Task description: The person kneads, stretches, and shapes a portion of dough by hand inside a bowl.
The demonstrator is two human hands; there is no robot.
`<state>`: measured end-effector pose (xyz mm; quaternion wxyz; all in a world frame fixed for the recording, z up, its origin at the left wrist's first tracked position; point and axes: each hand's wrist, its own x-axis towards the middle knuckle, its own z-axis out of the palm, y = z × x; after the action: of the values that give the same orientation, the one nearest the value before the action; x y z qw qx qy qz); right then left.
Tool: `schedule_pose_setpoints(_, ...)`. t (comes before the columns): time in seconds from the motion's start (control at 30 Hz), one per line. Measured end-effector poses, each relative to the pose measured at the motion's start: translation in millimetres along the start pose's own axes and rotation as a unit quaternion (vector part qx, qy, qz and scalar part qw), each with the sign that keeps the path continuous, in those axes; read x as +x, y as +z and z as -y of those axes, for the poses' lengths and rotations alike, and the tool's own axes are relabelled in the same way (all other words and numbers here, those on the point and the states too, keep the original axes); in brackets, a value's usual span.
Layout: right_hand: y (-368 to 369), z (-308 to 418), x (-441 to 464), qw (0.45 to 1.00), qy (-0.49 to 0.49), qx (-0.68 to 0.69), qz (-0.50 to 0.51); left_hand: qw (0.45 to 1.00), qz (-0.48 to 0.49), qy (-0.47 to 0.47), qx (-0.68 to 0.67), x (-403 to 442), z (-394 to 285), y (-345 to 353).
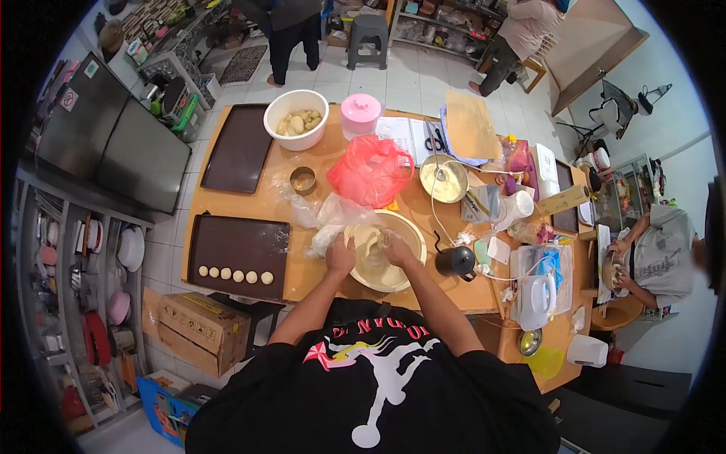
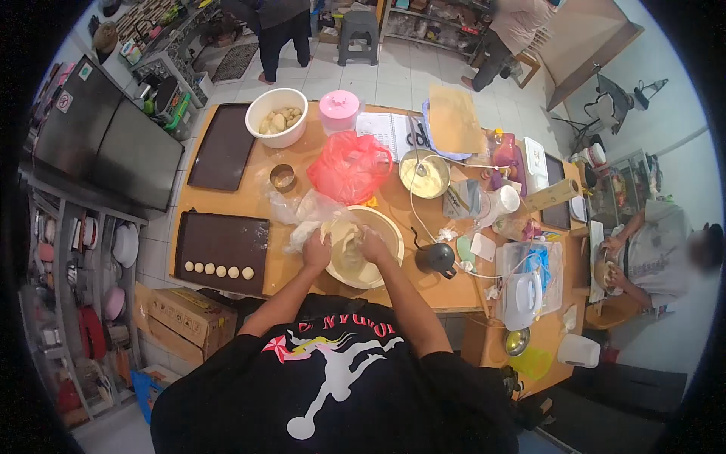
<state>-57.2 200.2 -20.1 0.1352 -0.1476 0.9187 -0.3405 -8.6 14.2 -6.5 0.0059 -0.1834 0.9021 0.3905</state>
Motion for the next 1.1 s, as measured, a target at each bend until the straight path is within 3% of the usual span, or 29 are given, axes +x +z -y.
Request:
schedule_pose_setpoints(0.1, -16.4, 29.5, -2.4, 0.991, 0.069, -0.041, 0.111, 1.000, -0.004, 0.001, -0.026, -2.0, -4.3, -1.7)
schedule_pose_setpoints(0.33, -41.9, 66.2, -62.3, 0.986, -0.021, -0.117, 0.119, 1.000, -0.025, -0.009, -0.008, -2.1, -3.8, 5.3)
schedule_pose_setpoints(0.47, -37.0, 48.8, -75.2, 0.983, -0.084, -0.090, 0.136, 0.999, -0.031, -0.008, 0.003, -1.6, 0.5, 8.9)
schedule_pose_setpoints(0.6, -14.4, 56.3, -74.7, 0.973, 0.001, -0.186, 0.137, 0.999, -0.039, 0.001, 0.004, -1.3, -1.9, 7.8)
schedule_pose_setpoints(0.7, -8.7, 66.9, -59.1, 0.964, 0.055, -0.195, 0.173, 0.999, -0.007, -0.028, 0.026, -1.2, -3.6, 6.0)
schedule_pose_setpoints(0.87, 16.7, 72.7, -35.4, 0.970, 0.103, -0.182, 0.126, 0.999, -0.035, 0.010, 0.003, 0.3, 6.8, 15.3)
schedule_pose_setpoints(1.0, 31.2, 65.6, -1.2, 0.966, 0.219, -0.088, 0.109, 1.000, -0.021, -0.007, -0.002, -3.7, -6.2, 0.4)
schedule_pose_setpoints(1.1, 43.0, 44.9, 13.1, 0.972, 0.210, -0.001, 0.108, 0.999, -0.015, 0.017, -0.023, 1.2, 11.3, 11.3)
